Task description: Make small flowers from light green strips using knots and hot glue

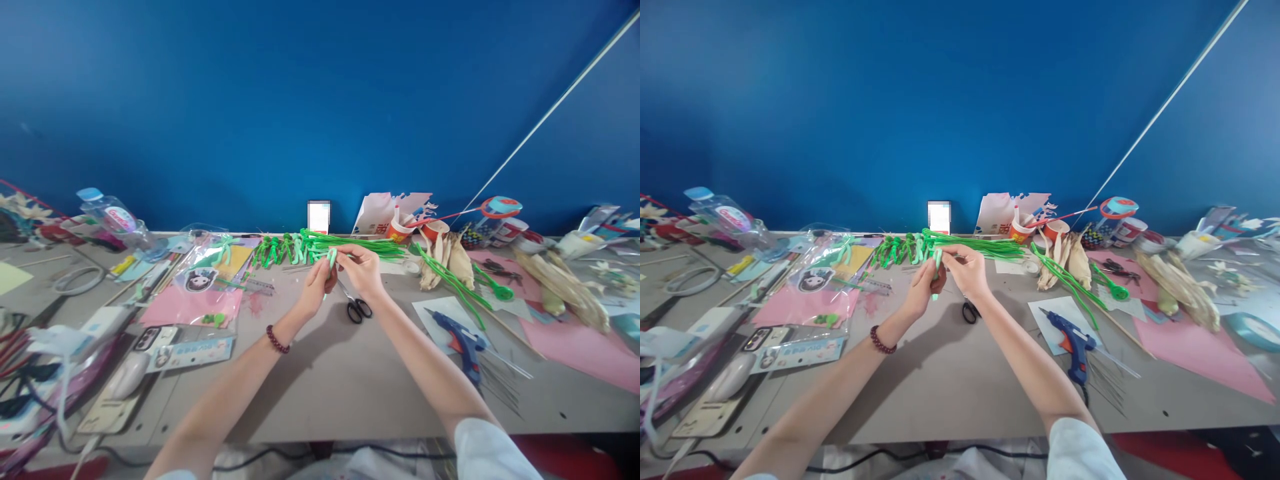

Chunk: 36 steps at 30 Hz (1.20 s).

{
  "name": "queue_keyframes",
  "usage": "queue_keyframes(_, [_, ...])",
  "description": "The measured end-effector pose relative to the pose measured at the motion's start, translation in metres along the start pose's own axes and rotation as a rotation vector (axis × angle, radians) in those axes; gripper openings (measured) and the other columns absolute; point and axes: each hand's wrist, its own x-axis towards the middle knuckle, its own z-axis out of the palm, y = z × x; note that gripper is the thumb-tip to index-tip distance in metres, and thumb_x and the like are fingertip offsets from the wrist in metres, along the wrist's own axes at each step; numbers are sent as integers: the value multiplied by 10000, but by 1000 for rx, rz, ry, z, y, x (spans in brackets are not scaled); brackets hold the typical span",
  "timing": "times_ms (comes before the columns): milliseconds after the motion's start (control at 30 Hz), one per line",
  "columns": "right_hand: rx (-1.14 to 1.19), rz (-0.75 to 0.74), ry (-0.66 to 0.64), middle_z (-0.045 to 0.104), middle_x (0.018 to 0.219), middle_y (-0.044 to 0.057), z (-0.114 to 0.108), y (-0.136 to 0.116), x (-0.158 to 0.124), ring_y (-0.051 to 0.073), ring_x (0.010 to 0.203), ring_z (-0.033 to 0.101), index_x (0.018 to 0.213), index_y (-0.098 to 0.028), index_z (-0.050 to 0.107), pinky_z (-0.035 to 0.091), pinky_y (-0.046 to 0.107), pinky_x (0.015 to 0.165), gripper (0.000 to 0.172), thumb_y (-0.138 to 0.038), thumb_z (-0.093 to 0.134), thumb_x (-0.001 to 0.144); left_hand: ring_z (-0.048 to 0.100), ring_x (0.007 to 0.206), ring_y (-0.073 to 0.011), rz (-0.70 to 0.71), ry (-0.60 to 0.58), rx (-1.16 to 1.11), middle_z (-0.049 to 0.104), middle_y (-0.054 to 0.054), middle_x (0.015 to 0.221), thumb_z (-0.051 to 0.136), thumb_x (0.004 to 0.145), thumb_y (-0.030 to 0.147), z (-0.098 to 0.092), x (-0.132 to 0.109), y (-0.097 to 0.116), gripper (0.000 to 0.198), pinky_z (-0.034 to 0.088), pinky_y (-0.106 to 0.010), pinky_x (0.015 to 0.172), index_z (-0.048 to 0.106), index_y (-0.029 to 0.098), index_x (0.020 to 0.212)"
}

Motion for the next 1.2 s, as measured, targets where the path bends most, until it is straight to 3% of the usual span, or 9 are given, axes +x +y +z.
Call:
queue_keyframes(133, [-62,-45,-32,718,843,45,-2,-1,1,154,694,640,808,-195,739,522,251,590,161,-305,652,730,277,432,-69,91,23,144,323,58,509,487,813,604,-4,2,-3,432,239,-228,410,486,185,708])
queue_keyframes(400, [52,-30,-44,695,793,19,-2,3,2,116,584,598,833,-218,740,522,255,553,139,-284,658,743,472,572,-126,288,60,569,514,-4,660,366,926,456,-13,-1,-8,336,376,-267,556,563,194,851])
queue_keyframes(500, [30,-105,-65,690,871,27,-4,3,4,131,676,616,831,-231,739,525,256,585,123,-264,643,761,524,629,-133,316,45,551,555,-13,738,350,941,413,-12,-1,-1,281,429,-277,607,533,208,1002])
queue_keyframes(567, [-12,-164,-87,684,906,32,-5,2,5,146,741,625,850,-241,737,528,263,613,134,-250,624,780,576,789,-148,379,119,494,587,-45,903,405,926,399,-10,0,5,258,470,-294,708,481,226,1101])
queue_keyframes(667, [-114,-250,-111,675,927,34,-7,-1,4,164,834,628,884,-259,734,531,288,704,167,-221,592,804,572,899,-159,464,209,567,588,-61,976,487,898,354,-9,0,12,193,473,-315,798,512,225,1039])
queue_keyframes(800, [-238,-348,-89,668,932,33,-5,-6,0,166,886,622,907,-263,727,513,290,766,191,-204,570,816,560,788,-141,514,265,651,585,-31,834,501,894,304,-10,2,19,115,470,-290,727,553,202,897])
queue_keyframes(1033, [-189,-191,-120,685,905,40,-5,-5,1,151,759,621,902,-208,690,506,278,690,153,-265,600,793,576,796,-144,569,279,656,611,-33,835,521,882,263,-14,3,20,93,465,-276,712,578,192,863])
queue_keyframes(1200, [-218,-213,-91,683,882,37,-6,-6,1,166,809,625,871,-200,666,499,304,765,130,-253,573,797,579,804,-148,535,289,587,613,-41,845,557,858,290,-13,3,19,102,477,-288,722,589,196,883])
